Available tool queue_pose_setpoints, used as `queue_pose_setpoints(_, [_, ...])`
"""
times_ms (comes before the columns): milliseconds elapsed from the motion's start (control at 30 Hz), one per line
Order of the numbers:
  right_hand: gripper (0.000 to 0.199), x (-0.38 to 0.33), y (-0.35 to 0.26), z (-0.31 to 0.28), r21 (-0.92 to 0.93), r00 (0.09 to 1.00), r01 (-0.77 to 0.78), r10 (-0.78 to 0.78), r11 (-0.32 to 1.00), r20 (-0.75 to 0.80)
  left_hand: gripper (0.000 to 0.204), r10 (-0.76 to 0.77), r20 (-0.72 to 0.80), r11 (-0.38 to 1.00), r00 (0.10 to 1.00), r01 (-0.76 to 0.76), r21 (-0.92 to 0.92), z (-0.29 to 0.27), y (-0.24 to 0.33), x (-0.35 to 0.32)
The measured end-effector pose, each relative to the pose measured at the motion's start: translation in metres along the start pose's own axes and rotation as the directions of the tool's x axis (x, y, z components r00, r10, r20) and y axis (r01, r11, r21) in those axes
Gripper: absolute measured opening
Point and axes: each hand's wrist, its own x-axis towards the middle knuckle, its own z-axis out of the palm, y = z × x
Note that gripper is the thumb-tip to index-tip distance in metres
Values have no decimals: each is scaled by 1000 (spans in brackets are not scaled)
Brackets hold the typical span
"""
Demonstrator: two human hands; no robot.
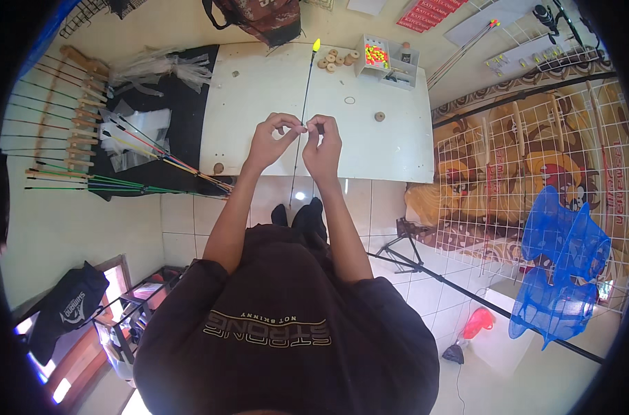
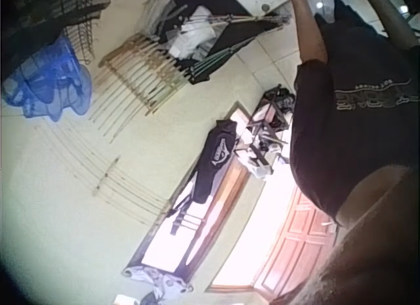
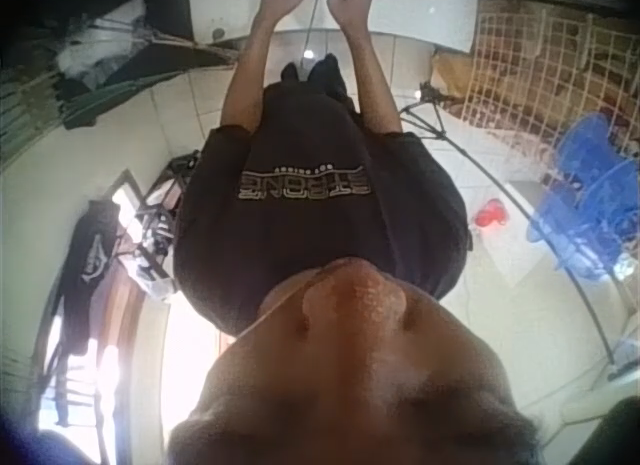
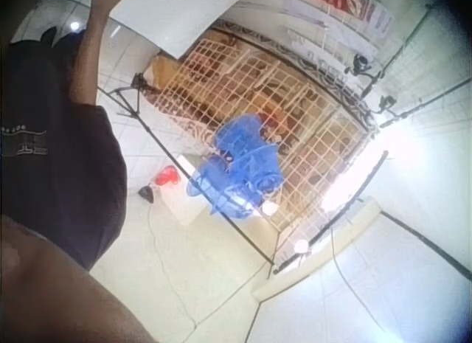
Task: Assembling a fishing float and stopper on a fishing line.
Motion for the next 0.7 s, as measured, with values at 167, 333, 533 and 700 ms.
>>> queue_pose_setpoints(167, [3,0,2,1,12,1000,16,-16,1000,-21,8,8,-4,1000,1000,-8,0,0,0,1])
queue_pose_setpoints(333, [2,0,4,1,22,1000,6,-6,1000,-10,9,-17,-3,1000,1000,17,10,0,-2,0])
queue_pose_setpoints(533, [2,0,5,2,118,999,-35,34,992,9,9,-9,-1,1000,1000,9,8,-1,-5,1])
queue_pose_setpoints(700, [3,3,5,1,176,998,-68,68,982,9,9,-8,-13,1000,1000,8,17,1,-5,0])
